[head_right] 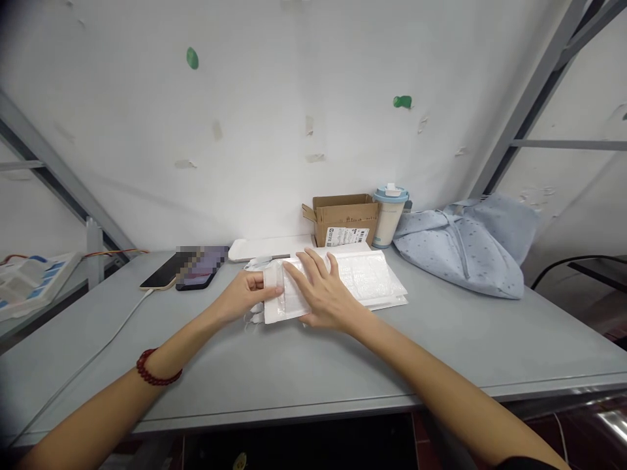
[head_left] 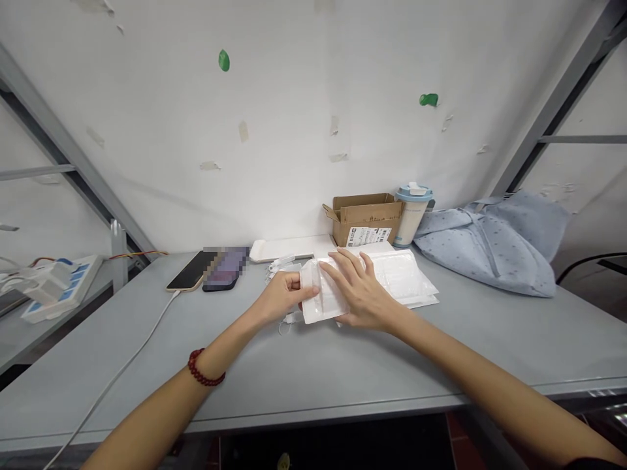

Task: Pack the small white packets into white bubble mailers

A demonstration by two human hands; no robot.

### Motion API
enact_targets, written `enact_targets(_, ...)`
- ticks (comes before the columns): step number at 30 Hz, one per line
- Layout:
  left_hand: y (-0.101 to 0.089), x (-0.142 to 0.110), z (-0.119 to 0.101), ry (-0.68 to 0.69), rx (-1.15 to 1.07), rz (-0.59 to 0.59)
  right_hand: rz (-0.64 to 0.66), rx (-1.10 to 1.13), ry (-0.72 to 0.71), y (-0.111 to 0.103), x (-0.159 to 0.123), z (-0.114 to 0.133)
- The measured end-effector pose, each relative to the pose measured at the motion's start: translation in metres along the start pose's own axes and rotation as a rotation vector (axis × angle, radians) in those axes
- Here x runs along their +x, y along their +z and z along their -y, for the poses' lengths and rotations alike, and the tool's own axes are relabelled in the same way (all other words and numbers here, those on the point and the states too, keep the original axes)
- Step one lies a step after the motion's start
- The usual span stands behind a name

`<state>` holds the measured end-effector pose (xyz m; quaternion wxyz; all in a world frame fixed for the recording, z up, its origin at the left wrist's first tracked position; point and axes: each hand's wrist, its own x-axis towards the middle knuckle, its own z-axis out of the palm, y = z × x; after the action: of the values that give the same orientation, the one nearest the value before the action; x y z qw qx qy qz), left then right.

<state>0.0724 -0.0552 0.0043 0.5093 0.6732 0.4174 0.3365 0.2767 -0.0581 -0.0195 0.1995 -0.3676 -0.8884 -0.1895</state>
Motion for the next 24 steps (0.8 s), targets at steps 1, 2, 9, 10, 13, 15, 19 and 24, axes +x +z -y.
enact_targets(1, 0.000, 0.000, 0.001, 0.001, 0.021, -0.006, -0.015, -0.008, -0.002, 0.000, 0.000, 0.000)
enact_targets(2, -0.001, 0.001, 0.002, 0.001, 0.048, -0.016, -0.032, -0.018, -0.004, 0.001, 0.000, -0.001)
enact_targets(9, -0.012, 0.009, 0.008, -0.066, 0.185, -0.148, -0.182, -0.113, 0.017, 0.003, 0.002, -0.007)
enact_targets(10, -0.018, 0.011, 0.009, -0.067, 0.190, -0.173, -0.190, -0.119, 0.032, 0.003, 0.003, -0.009)
enact_targets(13, -0.045, 0.019, 0.019, -0.035, 0.230, -0.327, -0.195, -0.116, 0.087, 0.003, 0.004, -0.015)
enact_targets(15, -0.067, 0.025, 0.031, -0.007, 0.381, -0.491, -0.189, -0.097, 0.112, 0.003, 0.004, -0.019)
enact_targets(19, -0.098, 0.037, 0.057, -0.001, 0.598, -0.601, -0.185, -0.057, 0.122, 0.004, 0.004, -0.023)
enact_targets(24, -0.104, 0.042, 0.069, -0.013, 0.592, -0.537, -0.172, -0.040, 0.122, 0.006, 0.004, -0.023)
